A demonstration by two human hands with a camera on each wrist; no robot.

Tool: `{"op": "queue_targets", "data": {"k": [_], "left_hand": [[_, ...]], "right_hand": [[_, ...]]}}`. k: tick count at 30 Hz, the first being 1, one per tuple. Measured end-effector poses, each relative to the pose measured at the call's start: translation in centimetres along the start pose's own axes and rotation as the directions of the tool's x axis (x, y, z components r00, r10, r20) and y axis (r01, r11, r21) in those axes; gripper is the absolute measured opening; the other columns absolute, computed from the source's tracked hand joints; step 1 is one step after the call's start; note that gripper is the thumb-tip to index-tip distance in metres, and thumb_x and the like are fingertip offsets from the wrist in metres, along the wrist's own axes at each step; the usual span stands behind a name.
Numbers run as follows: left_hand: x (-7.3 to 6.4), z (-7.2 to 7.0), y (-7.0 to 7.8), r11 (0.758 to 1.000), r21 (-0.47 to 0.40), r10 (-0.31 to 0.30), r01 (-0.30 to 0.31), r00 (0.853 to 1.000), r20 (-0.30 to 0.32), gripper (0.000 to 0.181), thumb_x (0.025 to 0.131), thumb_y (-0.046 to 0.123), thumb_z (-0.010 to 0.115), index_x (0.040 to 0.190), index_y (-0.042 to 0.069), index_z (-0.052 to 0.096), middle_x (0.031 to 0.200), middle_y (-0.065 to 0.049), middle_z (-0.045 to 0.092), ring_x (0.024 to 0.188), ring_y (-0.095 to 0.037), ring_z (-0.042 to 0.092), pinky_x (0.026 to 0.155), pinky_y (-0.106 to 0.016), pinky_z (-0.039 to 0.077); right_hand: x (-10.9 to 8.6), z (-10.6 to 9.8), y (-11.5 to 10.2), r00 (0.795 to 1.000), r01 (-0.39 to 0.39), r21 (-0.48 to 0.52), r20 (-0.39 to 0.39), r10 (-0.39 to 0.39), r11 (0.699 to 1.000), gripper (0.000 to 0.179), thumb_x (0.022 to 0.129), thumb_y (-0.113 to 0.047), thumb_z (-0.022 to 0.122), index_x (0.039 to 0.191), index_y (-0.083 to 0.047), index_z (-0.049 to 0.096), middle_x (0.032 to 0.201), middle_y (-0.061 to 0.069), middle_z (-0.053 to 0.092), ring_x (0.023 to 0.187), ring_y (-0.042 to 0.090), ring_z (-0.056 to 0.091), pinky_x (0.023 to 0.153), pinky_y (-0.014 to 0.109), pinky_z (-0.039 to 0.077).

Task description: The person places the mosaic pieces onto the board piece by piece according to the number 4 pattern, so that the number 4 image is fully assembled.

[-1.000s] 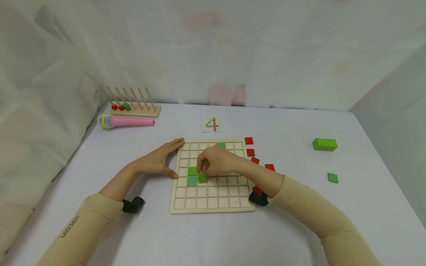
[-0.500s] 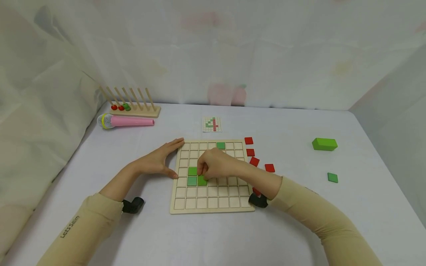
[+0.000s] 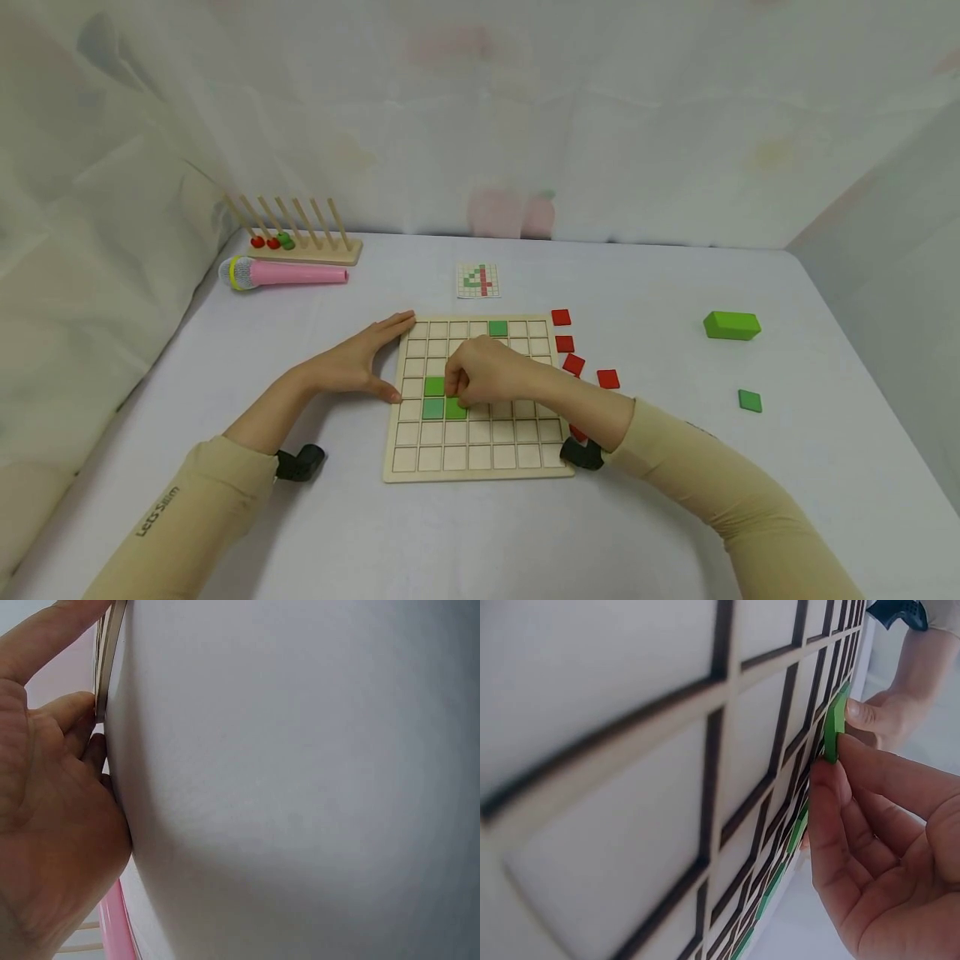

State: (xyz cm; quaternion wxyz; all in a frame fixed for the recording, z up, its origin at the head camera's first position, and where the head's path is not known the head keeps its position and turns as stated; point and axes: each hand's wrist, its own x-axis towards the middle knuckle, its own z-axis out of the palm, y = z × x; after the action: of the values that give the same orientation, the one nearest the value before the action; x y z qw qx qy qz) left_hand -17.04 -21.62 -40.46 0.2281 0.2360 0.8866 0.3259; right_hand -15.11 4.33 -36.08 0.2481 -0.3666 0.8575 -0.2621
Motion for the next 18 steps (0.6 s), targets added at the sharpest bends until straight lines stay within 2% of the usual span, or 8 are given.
{"op": "queue_targets", "data": {"k": [10, 18], "left_hand": [[0.08, -0.09, -0.03, 1.000, 0.015, -0.002, 0.002, 1.000, 0.000, 0.123, 0.066, 0.038, 0.090, 0.160, 0.013, 0.016, 0.170, -0.003, 0.007, 0.157, -0.034, 0.002, 0.122, -0.065, 0.009], [0.09, -0.07, -0.14, 1.000, 0.017, -0.001, 0.001, 1.000, 0.003, 0.123, 0.066, 0.040, 0.090, 0.160, 0.014, 0.016, 0.170, -0.003, 0.007, 0.157, -0.035, 0.001, 0.121, -0.066, 0.008]], "right_hand": [[0.15, -0.06, -0.21, 1.000, -0.007, -0.053, 0.004, 0.007, 0.999, 0.016, 0.081, 0.002, 0.069, 0.084, -0.010, 0.078, 0.078, -0.001, 0.074, 0.066, 0.004, 0.056, 0.062, 0.016, 0.045], [-0.12, -0.36, 0.28, 1.000, -0.005, -0.026, -0.007, 0.005, 1.000, 0.012, 0.083, -0.002, 0.068, 0.085, -0.012, 0.076, 0.076, -0.004, 0.071, 0.067, 0.006, 0.057, 0.062, 0.018, 0.046]]}}
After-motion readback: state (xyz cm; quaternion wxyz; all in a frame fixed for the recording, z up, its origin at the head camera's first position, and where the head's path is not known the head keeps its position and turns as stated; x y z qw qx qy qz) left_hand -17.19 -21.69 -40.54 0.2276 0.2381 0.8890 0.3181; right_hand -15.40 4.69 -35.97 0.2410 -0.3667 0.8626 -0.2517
